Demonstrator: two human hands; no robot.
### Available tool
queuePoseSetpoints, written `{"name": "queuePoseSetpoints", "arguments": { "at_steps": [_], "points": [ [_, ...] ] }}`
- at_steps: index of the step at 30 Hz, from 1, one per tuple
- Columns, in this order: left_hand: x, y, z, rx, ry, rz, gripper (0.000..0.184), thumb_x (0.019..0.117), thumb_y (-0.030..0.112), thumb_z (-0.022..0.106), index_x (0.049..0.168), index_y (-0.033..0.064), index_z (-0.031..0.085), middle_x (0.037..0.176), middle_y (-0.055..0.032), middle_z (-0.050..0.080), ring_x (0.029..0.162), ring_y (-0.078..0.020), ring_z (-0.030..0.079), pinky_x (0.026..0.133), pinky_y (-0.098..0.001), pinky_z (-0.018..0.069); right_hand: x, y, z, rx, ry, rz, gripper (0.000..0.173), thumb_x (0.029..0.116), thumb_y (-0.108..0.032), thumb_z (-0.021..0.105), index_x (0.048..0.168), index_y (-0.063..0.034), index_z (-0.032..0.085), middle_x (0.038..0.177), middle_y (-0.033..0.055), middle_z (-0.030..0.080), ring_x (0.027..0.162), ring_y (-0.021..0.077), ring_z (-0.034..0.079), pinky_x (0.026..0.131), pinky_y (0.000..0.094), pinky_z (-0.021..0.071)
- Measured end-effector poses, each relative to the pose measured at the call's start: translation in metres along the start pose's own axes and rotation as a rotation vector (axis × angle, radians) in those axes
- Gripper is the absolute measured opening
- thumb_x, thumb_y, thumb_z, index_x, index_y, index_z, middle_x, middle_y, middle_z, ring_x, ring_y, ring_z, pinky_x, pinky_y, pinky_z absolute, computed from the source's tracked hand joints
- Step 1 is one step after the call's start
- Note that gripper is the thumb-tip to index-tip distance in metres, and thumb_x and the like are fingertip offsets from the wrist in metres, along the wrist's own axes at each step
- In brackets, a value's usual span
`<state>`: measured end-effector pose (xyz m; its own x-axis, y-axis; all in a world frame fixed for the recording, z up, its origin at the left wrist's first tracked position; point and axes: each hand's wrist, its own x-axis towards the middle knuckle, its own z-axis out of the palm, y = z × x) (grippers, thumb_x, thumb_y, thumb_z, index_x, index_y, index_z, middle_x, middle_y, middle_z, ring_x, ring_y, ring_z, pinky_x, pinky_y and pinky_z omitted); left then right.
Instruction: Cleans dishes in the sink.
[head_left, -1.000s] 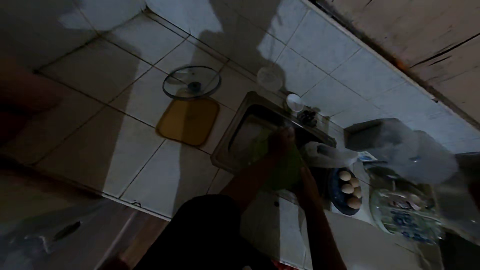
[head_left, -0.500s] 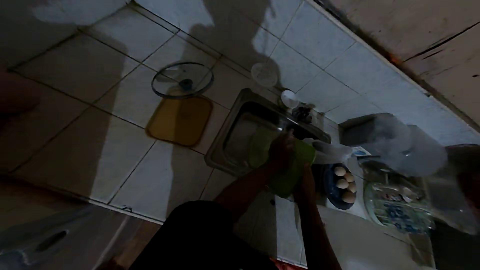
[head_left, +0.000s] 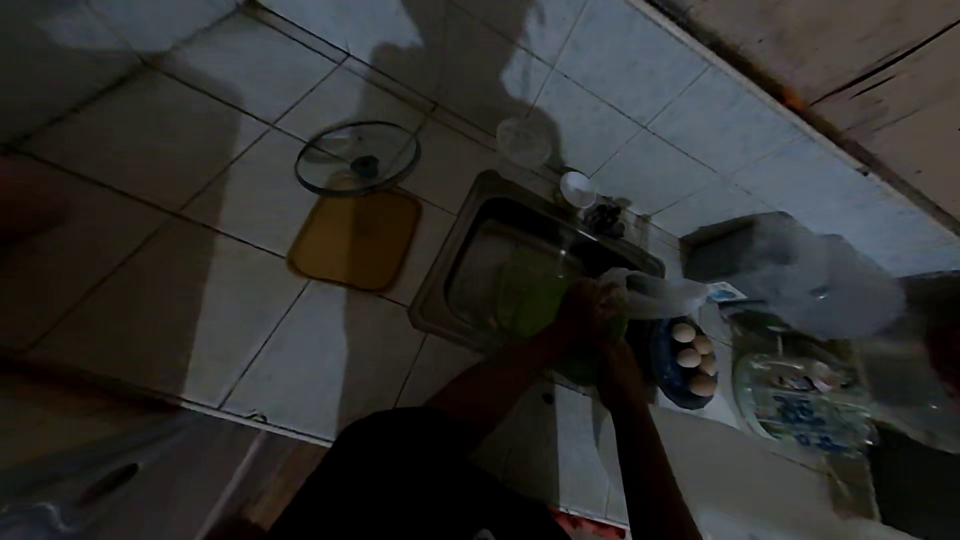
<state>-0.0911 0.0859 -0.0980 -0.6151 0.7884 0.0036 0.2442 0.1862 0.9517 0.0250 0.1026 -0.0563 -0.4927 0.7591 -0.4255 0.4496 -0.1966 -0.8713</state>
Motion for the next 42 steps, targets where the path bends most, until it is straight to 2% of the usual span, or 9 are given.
{"name": "queuePoseSetpoints", "arguments": {
  "at_steps": [9, 16, 19, 21, 26, 30, 34, 40, 42],
  "points": [
    [0.037, -0.031, -0.029, -0.005, 0.079, -0.411, 0.045, 0.1091, 0.029, 0.048, 0.145, 0.002, 0.051, 0.131, -0.0252, 0.064, 0.122, -0.0409, 0.062, 0.103, -0.058, 0.0483, -0.013, 0.024, 0.012, 0.353, 0.126, 0.052, 0.035, 0.1055, -0.005, 0.046, 0.139, -0.0002, 0.041, 0.106, 0.0089, 0.062, 0.086, 0.0099, 0.067, 0.074, 0.0284, 0.0598],
    [-0.021, -0.013, 0.021, 0.103, -0.119, 0.117, 0.051, 0.1095, 0.029, 0.043, 0.157, 0.0098, 0.042, 0.162, -0.0163, 0.038, 0.151, -0.035, 0.035, 0.124, -0.0506, 0.0252, 0.009, 0.026, 0.004, 0.467, 0.093, -0.01, 0.042, 0.1129, -0.035, 0.028, 0.134, -0.0052, 0.05, 0.103, 0.0049, 0.067, 0.09, 0.008, 0.068, 0.077, 0.0286, 0.0598],
    [-0.018, -0.02, 0.006, 0.111, -0.114, -0.017, 0.051, 0.1094, 0.022, 0.043, 0.159, 0.0104, 0.038, 0.16, -0.0148, 0.042, 0.148, -0.034, 0.04, 0.122, -0.053, 0.0282, 0.006, 0.031, 0.001, 0.458, 0.108, 0.014, 0.046, 0.1129, -0.036, 0.027, 0.141, -0.004, 0.045, 0.114, 0.0095, 0.064, 0.098, 0.012, 0.067, 0.083, 0.0324, 0.0588],
    [-0.002, -0.03, -0.008, 0.15, -0.057, -0.16, 0.055, 0.1089, 0.017, 0.046, 0.161, 0.0119, 0.031, 0.154, -0.0195, 0.048, 0.14, -0.0383, 0.049, 0.114, -0.0554, 0.0385, 0.002, 0.027, 0.002, 0.408, 0.137, 0.053, 0.045, 0.1129, -0.034, 0.03, 0.143, -0.0029, 0.042, 0.116, 0.0113, 0.062, 0.098, 0.0131, 0.066, 0.082, 0.0327, 0.0583],
    [-0.009, -0.019, 0.016, 0.083, -0.121, 0.392, 0.044, 0.106, 0.011, 0.047, 0.149, 0.0029, 0.052, 0.155, -0.0166, 0.05, 0.147, -0.0324, 0.043, 0.123, -0.0518, 0.0282, 0.005, 0.02, -0.006, 0.274, 0.07, 0.011, 0.034, 0.1083, -0.012, 0.042, 0.139, 0.0012, 0.044, 0.109, 0.0098, 0.064, 0.091, 0.0106, 0.067, 0.078, 0.0287, 0.0589],
    [0.004, -0.036, -0.002, 0.096, -0.19, 0.257, 0.045, 0.1086, 0.016, 0.046, 0.153, 0.0075, 0.047, 0.161, -0.0156, 0.04, 0.153, -0.0336, 0.03, 0.125, -0.0507, 0.0219, -0.003, 0.014, -0.019, 0.181, 0.065, 0.055, 0.034, 0.1061, -0.007, 0.046, 0.138, 0.0037, 0.044, 0.105, 0.0103, 0.064, 0.085, 0.0101, 0.067, 0.074, 0.0283, 0.0586],
    [-0.006, -0.015, 0.016, 0.057, -0.17, 0.517, 0.042, 0.1062, 0.01, 0.046, 0.146, 0.0028, 0.055, 0.154, -0.0166, 0.051, 0.147, -0.0329, 0.042, 0.124, -0.0509, 0.0273, -0.001, 0.017, -0.019, 0.094, -0.056, -0.045, 0.029, 0.1052, -0.005, 0.042, 0.131, 0.0052, 0.049, 0.102, 0.0058, 0.066, 0.087, 0.0061, 0.067, 0.078, 0.0261, 0.0588],
    [0.003, -0.032, -0.026, -0.001, -0.193, -0.209, 0.061, 0.1093, 0.016, 0.047, 0.163, 0.0065, 0.02, 0.148, -0.0251, 0.051, 0.133, -0.0379, 0.055, 0.112, -0.0509, 0.0425, -0.005, 0.014, -0.022, 0.267, 0.137, 0.114, 0.03, 0.1058, -0.005, 0.047, 0.134, 0.0038, 0.046, 0.101, 0.0094, 0.063, 0.081, 0.0094, 0.066, 0.071, 0.0264, 0.0584],
    [0.009, -0.028, -0.017, -0.139, -0.052, -0.233, 0.063, 0.109, 0.019, 0.05, 0.162, 0.0092, 0.018, 0.145, -0.0253, 0.052, 0.122, -0.0357, 0.061, 0.102, -0.0491, 0.0505, 0.001, 0.017, -0.021, 0.343, 0.142, 0.126, 0.033, 0.1065, -0.006, 0.046, 0.138, 0.0025, 0.043, 0.106, 0.0113, 0.062, 0.086, 0.0113, 0.066, 0.074, 0.0283, 0.0581]
  ]
}}
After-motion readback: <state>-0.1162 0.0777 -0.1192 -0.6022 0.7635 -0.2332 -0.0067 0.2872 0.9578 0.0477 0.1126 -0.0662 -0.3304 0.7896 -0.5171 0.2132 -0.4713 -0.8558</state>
